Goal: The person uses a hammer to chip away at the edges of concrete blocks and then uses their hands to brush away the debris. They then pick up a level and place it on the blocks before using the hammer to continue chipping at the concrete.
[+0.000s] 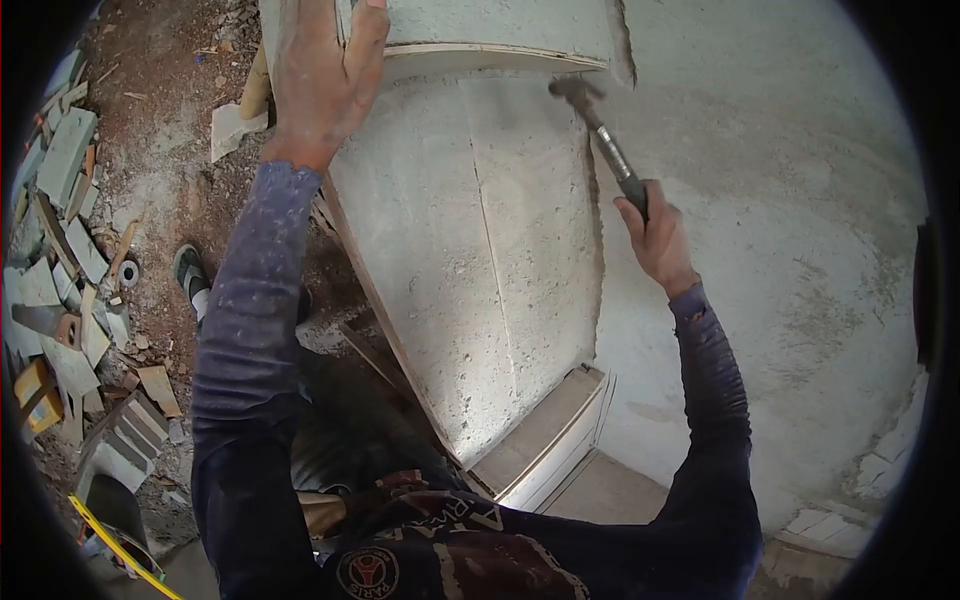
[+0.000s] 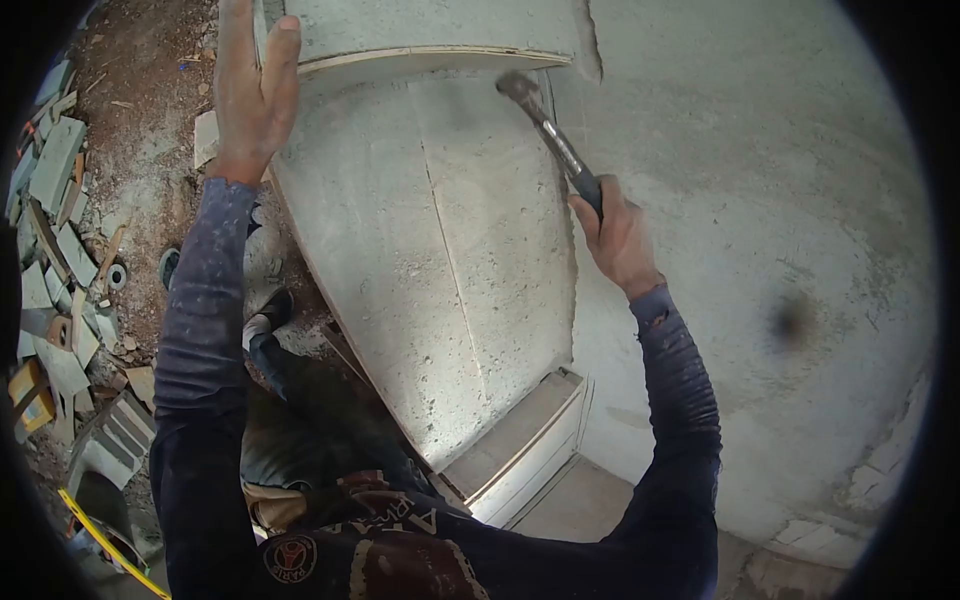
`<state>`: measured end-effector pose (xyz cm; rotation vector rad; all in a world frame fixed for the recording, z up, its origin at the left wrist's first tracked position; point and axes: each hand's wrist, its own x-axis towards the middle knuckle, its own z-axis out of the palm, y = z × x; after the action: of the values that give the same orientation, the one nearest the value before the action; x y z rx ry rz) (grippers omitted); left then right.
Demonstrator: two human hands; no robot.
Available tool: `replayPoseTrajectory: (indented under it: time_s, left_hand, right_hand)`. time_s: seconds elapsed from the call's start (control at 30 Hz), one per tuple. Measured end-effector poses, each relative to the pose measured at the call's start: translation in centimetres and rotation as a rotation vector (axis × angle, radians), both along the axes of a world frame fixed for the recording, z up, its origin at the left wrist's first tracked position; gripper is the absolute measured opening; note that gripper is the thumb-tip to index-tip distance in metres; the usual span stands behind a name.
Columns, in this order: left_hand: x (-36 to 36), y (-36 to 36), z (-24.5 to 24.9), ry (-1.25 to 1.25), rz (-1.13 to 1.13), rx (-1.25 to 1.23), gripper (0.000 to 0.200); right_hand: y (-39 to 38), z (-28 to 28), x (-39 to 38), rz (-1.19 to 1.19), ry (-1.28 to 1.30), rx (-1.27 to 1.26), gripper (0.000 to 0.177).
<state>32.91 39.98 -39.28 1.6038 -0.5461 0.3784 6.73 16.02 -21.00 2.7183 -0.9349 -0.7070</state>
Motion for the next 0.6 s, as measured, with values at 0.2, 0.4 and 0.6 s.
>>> replayPoseTrajectory:
  time_s: [0.2,0.4,0.6]
  left_hand:
    - [0.2,-0.4,-0.7,-0.062,0.01,-0.022,0.062]
    - [-0.1,0.5,-0.4,-0.041,-0.014,-0.005,0.062]
    - [0.4,-0.1,-0.9,-0.058,-0.024,-0.036,0.062]
  right_hand:
    - [-6.4,-4.8,-1.0,0.478,-0.618,0.322,0.012]
    - [-8.8,-5.0,-4.4,0.058,0.171,-0.244,0.034]
    - [-0.4,-1.0,2.5,0.415,-0.367,0.117,0.029]
